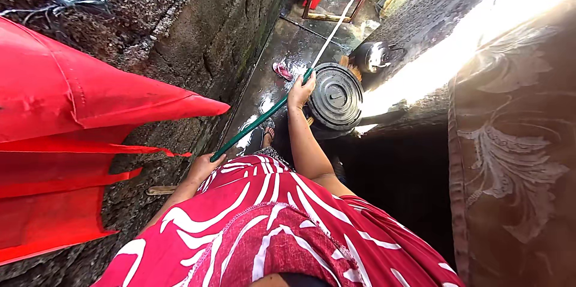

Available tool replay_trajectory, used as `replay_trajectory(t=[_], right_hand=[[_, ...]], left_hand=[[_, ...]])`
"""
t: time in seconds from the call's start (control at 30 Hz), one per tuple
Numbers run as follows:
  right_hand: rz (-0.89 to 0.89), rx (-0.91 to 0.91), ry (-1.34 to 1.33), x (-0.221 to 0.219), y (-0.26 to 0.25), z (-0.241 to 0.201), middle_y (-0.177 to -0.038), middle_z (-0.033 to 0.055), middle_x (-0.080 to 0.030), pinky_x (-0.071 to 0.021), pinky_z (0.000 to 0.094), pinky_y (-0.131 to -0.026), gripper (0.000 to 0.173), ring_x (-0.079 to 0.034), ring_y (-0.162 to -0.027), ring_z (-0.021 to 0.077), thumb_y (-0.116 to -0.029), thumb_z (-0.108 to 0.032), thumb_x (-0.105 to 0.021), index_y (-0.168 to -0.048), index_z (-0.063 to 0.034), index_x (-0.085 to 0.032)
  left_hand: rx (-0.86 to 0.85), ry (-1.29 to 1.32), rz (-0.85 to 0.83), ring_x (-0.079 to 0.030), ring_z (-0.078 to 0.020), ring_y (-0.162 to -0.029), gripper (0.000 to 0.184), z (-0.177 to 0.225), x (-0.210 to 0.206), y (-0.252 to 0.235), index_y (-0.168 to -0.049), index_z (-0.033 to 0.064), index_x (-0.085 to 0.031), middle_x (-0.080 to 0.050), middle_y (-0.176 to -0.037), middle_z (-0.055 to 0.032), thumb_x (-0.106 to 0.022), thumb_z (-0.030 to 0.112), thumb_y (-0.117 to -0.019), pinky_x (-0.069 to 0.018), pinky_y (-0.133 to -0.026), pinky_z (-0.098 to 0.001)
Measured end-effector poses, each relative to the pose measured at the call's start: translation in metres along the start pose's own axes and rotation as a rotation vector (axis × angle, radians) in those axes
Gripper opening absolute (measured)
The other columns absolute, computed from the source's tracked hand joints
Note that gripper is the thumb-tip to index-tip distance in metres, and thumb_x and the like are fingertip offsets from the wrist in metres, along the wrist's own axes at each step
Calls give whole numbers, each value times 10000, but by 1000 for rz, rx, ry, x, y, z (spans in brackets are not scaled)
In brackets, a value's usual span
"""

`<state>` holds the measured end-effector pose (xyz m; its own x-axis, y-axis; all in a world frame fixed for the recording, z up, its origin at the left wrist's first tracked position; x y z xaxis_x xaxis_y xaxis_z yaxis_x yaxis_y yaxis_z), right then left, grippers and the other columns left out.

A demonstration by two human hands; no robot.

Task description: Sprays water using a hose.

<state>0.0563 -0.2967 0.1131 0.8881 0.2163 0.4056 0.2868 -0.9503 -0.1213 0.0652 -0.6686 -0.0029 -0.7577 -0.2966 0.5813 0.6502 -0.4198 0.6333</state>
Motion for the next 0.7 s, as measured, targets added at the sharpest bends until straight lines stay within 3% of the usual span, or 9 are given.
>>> replay_trajectory(t=[0.3,0.4,0.53,0.7], right_hand=[[-14,58,-1,-3,-2,3,-1538,226,-476,-323,375,-1219,552,-438,-1455,303,-1069,-187,-512,-1565,10,-369],[-147,-69,117,-3,-8,14,-1514,257,-487,-346,437,-1206,528,-462,-1429,352,-1087,-197,-468,-1559,17,-370],[-393,-253,274,-8,-15,46,-1322,278,-628,-458,568,-1072,397,-589,-1277,412,-1101,-187,-384,-1410,-5,-554],[-537,-193,376,-6,0,66,-1361,238,-635,-421,569,-1120,422,-576,-1317,385,-1117,-250,-385,-1421,-45,-593]], left_hand=[[-12,6,11,-660,-411,-930,617,0,0,3,-1063,-94,-676,-673,-982,-292,-561,512,-1036,-484,-884,-605],[-3,-8,-4,-662,-403,-917,611,-2,-1,3,-1055,-83,-681,-677,-978,-280,-567,517,-1032,-486,-877,-598],[-27,-37,-84,-655,-395,-940,548,-9,-7,3,-1043,-74,-675,-670,-974,-271,-594,467,-1032,-480,-885,-589],[-20,-34,-110,-660,-395,-969,456,-17,-12,15,-1080,-52,-690,-683,-1016,-267,-612,395,-1037,-481,-900,-594]])
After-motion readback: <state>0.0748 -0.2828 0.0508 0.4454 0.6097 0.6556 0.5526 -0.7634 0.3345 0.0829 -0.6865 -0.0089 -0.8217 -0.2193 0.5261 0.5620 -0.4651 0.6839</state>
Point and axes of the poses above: each hand's wrist, its own y-axis away from the middle knuckle, its own x-axis out of the back of the hand, z = x × y, the point moved 2 cm from there along -y, towards the middle knuckle
